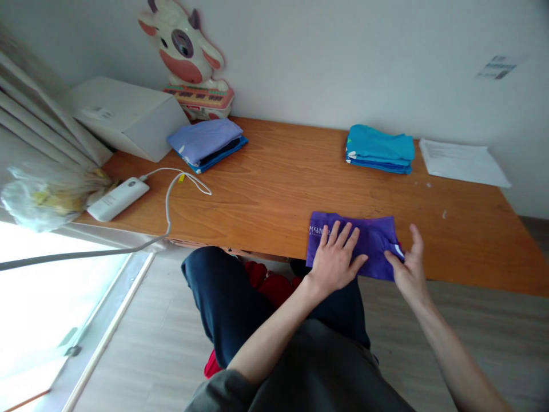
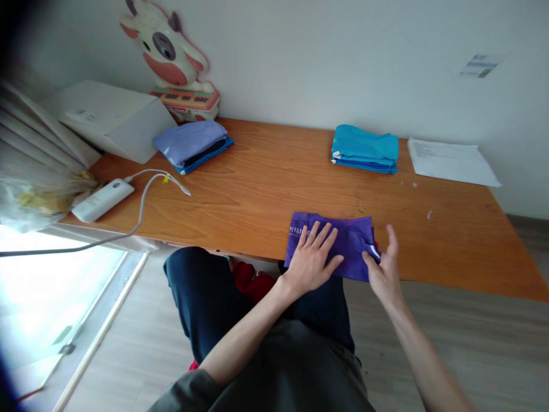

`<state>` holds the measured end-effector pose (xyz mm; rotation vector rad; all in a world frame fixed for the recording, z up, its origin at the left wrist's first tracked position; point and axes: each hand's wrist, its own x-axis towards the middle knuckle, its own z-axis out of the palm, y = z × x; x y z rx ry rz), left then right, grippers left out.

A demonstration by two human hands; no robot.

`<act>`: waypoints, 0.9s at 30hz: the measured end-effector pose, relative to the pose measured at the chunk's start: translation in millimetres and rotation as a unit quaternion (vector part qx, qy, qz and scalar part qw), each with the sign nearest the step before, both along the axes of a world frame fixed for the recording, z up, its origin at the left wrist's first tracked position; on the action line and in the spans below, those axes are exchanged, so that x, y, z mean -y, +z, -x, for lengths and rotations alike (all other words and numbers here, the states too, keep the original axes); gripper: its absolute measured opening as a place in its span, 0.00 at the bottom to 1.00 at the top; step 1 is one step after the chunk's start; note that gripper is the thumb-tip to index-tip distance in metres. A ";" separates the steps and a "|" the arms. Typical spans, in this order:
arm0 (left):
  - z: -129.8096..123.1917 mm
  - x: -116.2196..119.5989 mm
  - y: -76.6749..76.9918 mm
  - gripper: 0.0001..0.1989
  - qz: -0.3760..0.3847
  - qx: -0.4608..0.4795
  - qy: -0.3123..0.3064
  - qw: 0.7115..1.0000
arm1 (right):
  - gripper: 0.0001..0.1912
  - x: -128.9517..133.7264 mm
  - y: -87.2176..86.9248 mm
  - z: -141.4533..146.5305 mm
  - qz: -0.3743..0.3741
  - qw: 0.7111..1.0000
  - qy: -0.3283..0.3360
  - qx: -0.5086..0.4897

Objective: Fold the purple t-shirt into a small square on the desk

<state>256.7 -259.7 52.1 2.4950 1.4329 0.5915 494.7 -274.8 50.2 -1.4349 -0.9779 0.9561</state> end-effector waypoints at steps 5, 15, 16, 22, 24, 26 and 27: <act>16.7 -13.9 -17.3 0.38 0.015 0.003 0.053 0.998 | 0.42 -31.1 16.2 -21.5 -0.035 0.985 0.058 0.161; 2.3 -24.1 -22.7 0.38 0.017 -0.004 0.070 0.997 | 0.12 -49.2 29.6 -54.2 -0.001 0.934 0.193 0.302; -0.1 -27.7 -22.0 0.38 0.020 -0.008 0.074 0.997 | 0.12 -53.9 28.8 -57.4 0.002 0.932 0.191 0.309; -11.8 -46.9 -20.3 0.38 0.028 -0.014 0.089 0.996 | 0.38 -90.3 10.1 -72.8 0.059 0.973 0.128 0.184; -12.7 -48.2 -20.4 0.38 0.024 -0.012 0.090 0.996 | 0.45 -95.8 -1.4 -76.6 0.115 0.980 0.097 0.128; -12.1 -47.5 -20.3 0.38 0.020 -0.008 0.086 0.996 | 0.50 -95.5 -10.8 -80.4 0.130 0.981 0.090 0.112; -11.4 -46.8 -20.2 0.38 0.018 -0.006 0.082 0.996 | 0.51 -93.9 -13.6 -82.4 0.115 0.981 0.098 0.121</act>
